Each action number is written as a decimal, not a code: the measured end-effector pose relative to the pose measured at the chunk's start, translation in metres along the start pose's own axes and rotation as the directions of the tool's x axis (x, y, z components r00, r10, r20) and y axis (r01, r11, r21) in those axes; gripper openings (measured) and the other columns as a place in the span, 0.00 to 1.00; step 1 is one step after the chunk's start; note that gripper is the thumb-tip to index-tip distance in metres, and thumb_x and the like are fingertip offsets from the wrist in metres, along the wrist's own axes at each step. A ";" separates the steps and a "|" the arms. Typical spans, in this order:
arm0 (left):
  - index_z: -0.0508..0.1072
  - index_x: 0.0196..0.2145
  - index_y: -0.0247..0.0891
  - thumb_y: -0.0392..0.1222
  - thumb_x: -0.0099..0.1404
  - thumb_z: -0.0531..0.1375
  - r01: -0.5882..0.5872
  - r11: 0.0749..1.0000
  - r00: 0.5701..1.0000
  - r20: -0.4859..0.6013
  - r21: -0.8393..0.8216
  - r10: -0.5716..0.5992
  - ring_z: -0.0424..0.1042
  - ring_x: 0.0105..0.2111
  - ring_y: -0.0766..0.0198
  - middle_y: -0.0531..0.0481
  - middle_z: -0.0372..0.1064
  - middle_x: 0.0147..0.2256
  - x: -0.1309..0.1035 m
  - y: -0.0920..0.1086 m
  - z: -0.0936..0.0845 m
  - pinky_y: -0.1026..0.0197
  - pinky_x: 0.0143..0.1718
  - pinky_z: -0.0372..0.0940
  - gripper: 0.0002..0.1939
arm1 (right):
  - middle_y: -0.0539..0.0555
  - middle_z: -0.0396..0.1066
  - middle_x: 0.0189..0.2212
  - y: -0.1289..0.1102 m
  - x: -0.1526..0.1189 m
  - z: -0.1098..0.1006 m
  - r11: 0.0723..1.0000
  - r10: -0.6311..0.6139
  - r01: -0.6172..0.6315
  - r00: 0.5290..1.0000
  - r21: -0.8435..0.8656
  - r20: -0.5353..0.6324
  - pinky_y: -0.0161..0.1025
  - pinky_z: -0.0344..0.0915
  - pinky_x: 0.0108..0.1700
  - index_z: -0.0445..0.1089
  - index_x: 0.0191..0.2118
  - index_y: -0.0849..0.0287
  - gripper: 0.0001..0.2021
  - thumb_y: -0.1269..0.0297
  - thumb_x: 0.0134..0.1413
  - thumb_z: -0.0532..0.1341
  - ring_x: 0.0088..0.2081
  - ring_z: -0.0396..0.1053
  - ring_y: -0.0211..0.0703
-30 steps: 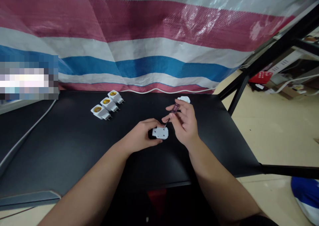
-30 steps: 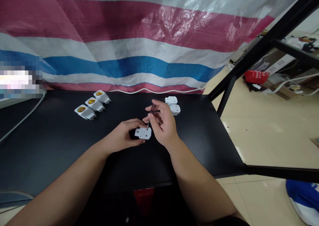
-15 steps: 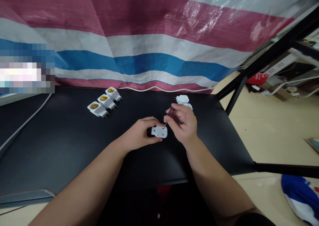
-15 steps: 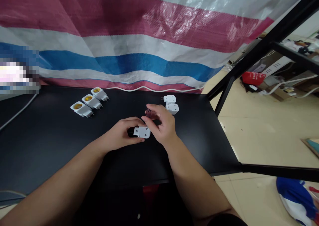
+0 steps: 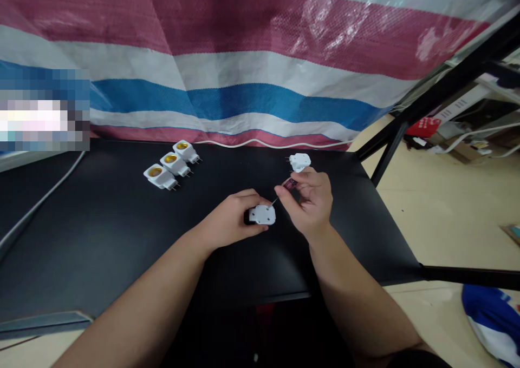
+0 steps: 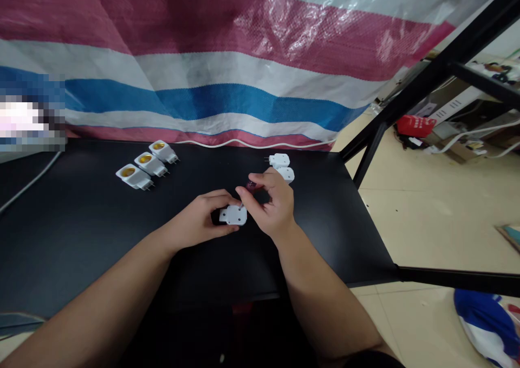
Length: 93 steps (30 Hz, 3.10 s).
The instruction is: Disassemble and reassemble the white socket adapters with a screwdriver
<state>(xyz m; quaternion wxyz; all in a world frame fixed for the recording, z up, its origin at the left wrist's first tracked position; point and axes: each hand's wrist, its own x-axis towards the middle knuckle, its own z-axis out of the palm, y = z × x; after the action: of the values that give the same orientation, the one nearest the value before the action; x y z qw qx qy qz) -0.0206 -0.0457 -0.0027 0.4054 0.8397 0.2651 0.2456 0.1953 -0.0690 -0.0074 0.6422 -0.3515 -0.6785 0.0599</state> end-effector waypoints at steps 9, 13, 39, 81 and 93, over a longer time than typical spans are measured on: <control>0.77 0.51 0.40 0.35 0.60 0.68 0.066 0.995 0.998 0.004 0.068 -0.066 0.77 0.43 0.55 0.45 0.72 0.50 -0.003 0.010 0.015 0.52 0.46 0.74 0.20 | 0.50 0.72 0.43 0.001 -0.007 0.001 0.967 0.134 -0.155 0.984 0.201 0.115 0.36 0.80 0.27 0.66 0.62 0.45 0.24 0.73 0.66 0.65 0.32 0.79 0.38; 0.76 0.50 0.40 0.39 0.61 0.70 0.063 0.998 0.998 0.010 0.025 -0.063 0.76 0.44 0.54 0.44 0.72 0.49 -0.003 0.007 0.014 0.50 0.47 0.74 0.19 | 0.49 0.73 0.43 0.003 -0.002 0.004 0.945 0.113 -0.167 0.974 0.281 0.198 0.35 0.82 0.28 0.64 0.66 0.44 0.26 0.74 0.68 0.64 0.31 0.79 0.36; 0.80 0.48 0.41 0.34 0.61 0.72 -0.030 0.998 0.997 0.066 0.052 0.027 0.77 0.41 0.59 0.49 0.75 0.44 0.009 0.012 0.003 0.57 0.42 0.71 0.18 | 0.52 0.75 0.39 -0.010 0.001 -0.012 0.991 0.084 -0.091 0.994 0.102 0.067 0.49 0.78 0.35 0.78 0.52 0.43 0.17 0.70 0.62 0.71 0.36 0.78 0.47; 0.73 0.53 0.38 0.30 0.62 0.64 0.299 0.926 0.901 -0.388 0.229 -0.194 0.69 0.54 0.45 0.42 0.75 0.52 -0.018 0.049 0.070 0.39 0.57 0.68 0.21 | 0.48 0.68 0.31 -0.064 0.016 0.009 0.460 0.513 -0.661 0.743 0.593 0.431 0.41 0.58 0.37 0.68 0.39 0.54 0.07 0.62 0.72 0.61 0.31 0.61 0.39; 0.73 0.54 0.42 0.35 0.66 0.65 0.235 0.961 0.911 -0.376 0.144 -0.166 0.69 0.55 0.46 0.43 0.75 0.52 -0.033 0.043 0.077 0.39 0.57 0.66 0.19 | 0.49 0.65 0.30 -0.068 0.005 0.018 0.510 0.551 -0.642 0.755 0.573 0.356 0.40 0.55 0.31 0.72 0.39 0.54 0.16 0.52 0.78 0.57 0.29 0.60 0.39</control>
<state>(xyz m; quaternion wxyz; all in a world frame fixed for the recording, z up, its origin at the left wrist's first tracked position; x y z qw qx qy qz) 0.0142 -0.1324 -0.0166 0.2929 0.7826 0.4417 0.3266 0.1524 -0.1101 0.0298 0.6176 -0.3055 -0.4867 0.5370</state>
